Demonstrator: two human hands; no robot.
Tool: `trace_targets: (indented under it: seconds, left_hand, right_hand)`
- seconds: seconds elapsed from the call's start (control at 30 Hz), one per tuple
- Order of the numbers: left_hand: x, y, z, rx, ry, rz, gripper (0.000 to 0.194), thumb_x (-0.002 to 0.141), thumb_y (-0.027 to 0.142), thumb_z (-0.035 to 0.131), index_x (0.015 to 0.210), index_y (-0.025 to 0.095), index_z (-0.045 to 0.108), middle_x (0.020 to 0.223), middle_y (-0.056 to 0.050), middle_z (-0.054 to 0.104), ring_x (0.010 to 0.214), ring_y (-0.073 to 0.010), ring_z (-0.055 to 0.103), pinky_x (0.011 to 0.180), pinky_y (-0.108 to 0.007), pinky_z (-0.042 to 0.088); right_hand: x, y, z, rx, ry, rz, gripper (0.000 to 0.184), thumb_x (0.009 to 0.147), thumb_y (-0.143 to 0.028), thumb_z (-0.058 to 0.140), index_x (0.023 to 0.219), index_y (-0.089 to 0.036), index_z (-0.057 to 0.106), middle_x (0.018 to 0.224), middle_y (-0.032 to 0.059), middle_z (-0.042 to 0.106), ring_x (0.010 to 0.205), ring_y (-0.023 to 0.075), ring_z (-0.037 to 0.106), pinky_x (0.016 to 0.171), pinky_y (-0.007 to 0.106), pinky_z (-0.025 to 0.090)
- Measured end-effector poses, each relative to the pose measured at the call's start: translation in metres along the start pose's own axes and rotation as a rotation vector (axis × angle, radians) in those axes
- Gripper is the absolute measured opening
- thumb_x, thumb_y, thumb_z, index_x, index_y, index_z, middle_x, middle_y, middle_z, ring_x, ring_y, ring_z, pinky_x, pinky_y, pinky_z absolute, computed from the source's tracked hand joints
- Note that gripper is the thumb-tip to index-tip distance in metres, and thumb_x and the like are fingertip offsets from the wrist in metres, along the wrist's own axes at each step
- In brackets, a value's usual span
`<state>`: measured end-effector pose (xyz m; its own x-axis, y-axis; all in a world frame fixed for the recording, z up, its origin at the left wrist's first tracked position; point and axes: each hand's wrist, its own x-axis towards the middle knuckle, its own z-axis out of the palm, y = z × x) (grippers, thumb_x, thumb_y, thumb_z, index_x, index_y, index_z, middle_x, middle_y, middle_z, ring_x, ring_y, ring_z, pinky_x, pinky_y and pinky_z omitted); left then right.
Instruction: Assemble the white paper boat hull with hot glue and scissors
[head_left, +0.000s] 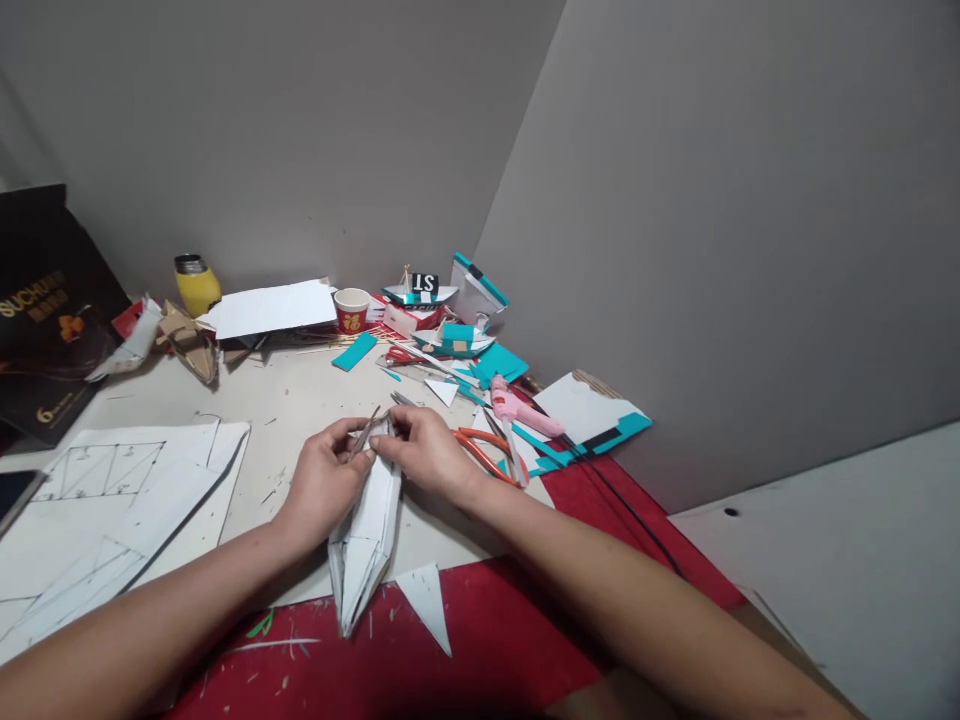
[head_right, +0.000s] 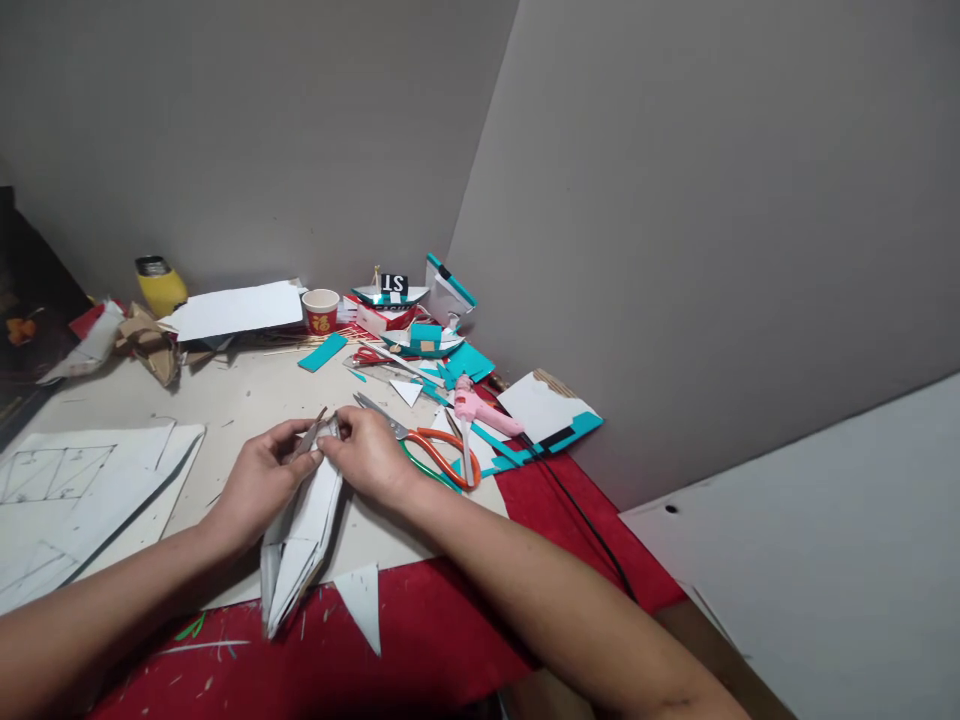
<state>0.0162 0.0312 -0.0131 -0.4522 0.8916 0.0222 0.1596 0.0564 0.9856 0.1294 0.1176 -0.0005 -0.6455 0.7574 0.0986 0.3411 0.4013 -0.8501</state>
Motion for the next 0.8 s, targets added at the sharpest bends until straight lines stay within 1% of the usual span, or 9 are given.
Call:
trace_targets:
  seconds: [0.17, 0.27, 0.43, 0.53, 0.6, 0.63, 0.7, 0.77, 0.8]
  left_hand:
    - [0.001, 0.002, 0.0, -0.001, -0.006, 0.025, 0.031, 0.071, 0.022, 0.063, 0.101, 0.014, 0.068, 0.091, -0.007, 0.073, 0.084, -0.0214, 0.065, 0.077, -0.033, 0.049]
    - [0.001, 0.001, 0.0, 0.024, 0.011, 0.046, 0.031, 0.072, 0.022, 0.062, 0.102, 0.015, 0.067, 0.093, -0.006, 0.072, 0.086, -0.0201, 0.063, 0.081, -0.032, 0.047]
    - [0.001, -0.001, 0.0, 0.081, 0.01, 0.043, 0.023, 0.071, 0.021, 0.063, 0.093, 0.016, 0.067, 0.076, -0.001, 0.066, 0.07, -0.0155, 0.057, 0.069, -0.027, 0.044]
    - [0.001, 0.0, 0.0, 0.085, 0.004, 0.018, 0.02, 0.07, 0.022, 0.063, 0.088, 0.016, 0.066, 0.077, -0.001, 0.065, 0.07, -0.0156, 0.056, 0.067, -0.027, 0.043]
    - [0.002, 0.001, 0.0, 0.074, 0.001, -0.007, 0.019, 0.07, 0.024, 0.062, 0.085, 0.015, 0.066, 0.076, -0.002, 0.065, 0.069, -0.0159, 0.055, 0.066, -0.027, 0.042]
    - [0.003, 0.001, -0.001, 0.065, -0.004, -0.018, 0.019, 0.069, 0.025, 0.062, 0.084, 0.014, 0.065, 0.075, -0.002, 0.064, 0.068, -0.0157, 0.055, 0.065, -0.027, 0.042]
    - [0.003, 0.0, -0.001, 0.046, -0.017, -0.037, 0.018, 0.068, 0.026, 0.062, 0.082, 0.014, 0.065, 0.072, -0.001, 0.062, 0.065, -0.0151, 0.054, 0.063, -0.026, 0.042]
    - [0.003, -0.001, -0.001, 0.029, -0.023, -0.044, 0.017, 0.067, 0.025, 0.062, 0.08, 0.014, 0.064, 0.07, 0.0, 0.061, 0.062, -0.0143, 0.052, 0.061, -0.026, 0.041]
    - [0.003, -0.002, 0.0, 0.023, -0.021, -0.044, 0.016, 0.067, 0.024, 0.061, 0.078, 0.014, 0.064, 0.068, 0.0, 0.06, 0.061, -0.014, 0.052, 0.06, -0.026, 0.04]
  right_hand:
    - [-0.002, 0.003, 0.001, 0.063, 0.033, -0.035, 0.005, 0.073, -0.016, 0.058, 0.068, -0.016, 0.058, 0.059, -0.0049, 0.048, 0.057, 0.0106, 0.044, 0.053, 0.022, 0.035]
    - [-0.004, 0.003, 0.002, 0.089, 0.084, -0.063, 0.01, 0.075, -0.018, 0.057, 0.066, -0.017, 0.056, 0.059, -0.0045, 0.048, 0.059, 0.0114, 0.046, 0.055, 0.023, 0.036]
    - [-0.005, 0.002, 0.006, 0.167, 0.17, -0.064, 0.004, 0.077, -0.019, 0.056, 0.079, -0.017, 0.058, 0.07, -0.0021, 0.057, 0.064, 0.012, 0.054, 0.063, 0.025, 0.044]
    - [-0.007, 0.004, 0.006, 0.185, 0.195, -0.069, 0.012, 0.076, -0.016, 0.056, 0.087, -0.018, 0.058, 0.075, -0.0014, 0.06, 0.068, 0.0127, 0.057, 0.066, 0.026, 0.046]
    - [-0.009, 0.005, 0.004, 0.132, 0.248, -0.103, 0.02, 0.076, -0.016, 0.057, 0.095, -0.019, 0.056, 0.081, -0.0001, 0.061, 0.073, 0.0143, 0.059, 0.069, 0.028, 0.048]
    - [-0.01, 0.006, 0.003, 0.076, 0.283, -0.143, 0.02, 0.076, -0.016, 0.057, 0.096, -0.02, 0.056, 0.085, 0.001, 0.062, 0.078, 0.0157, 0.059, 0.072, 0.029, 0.048]
    - [-0.011, 0.007, 0.002, -0.074, 0.336, -0.258, 0.015, 0.078, -0.017, 0.058, 0.092, -0.021, 0.058, 0.092, 0.0037, 0.062, 0.088, 0.0189, 0.059, 0.08, 0.034, 0.048]
    - [-0.012, 0.007, 0.001, -0.207, 0.348, -0.355, 0.009, 0.079, -0.015, 0.06, 0.085, -0.021, 0.06, 0.097, 0.0065, 0.063, 0.098, 0.0219, 0.056, 0.087, 0.037, 0.046]
    - [-0.012, 0.007, 0.002, -0.254, 0.345, -0.381, 0.008, 0.079, -0.015, 0.061, 0.084, -0.021, 0.061, 0.1, 0.0075, 0.063, 0.1, 0.023, 0.056, 0.089, 0.038, 0.045]
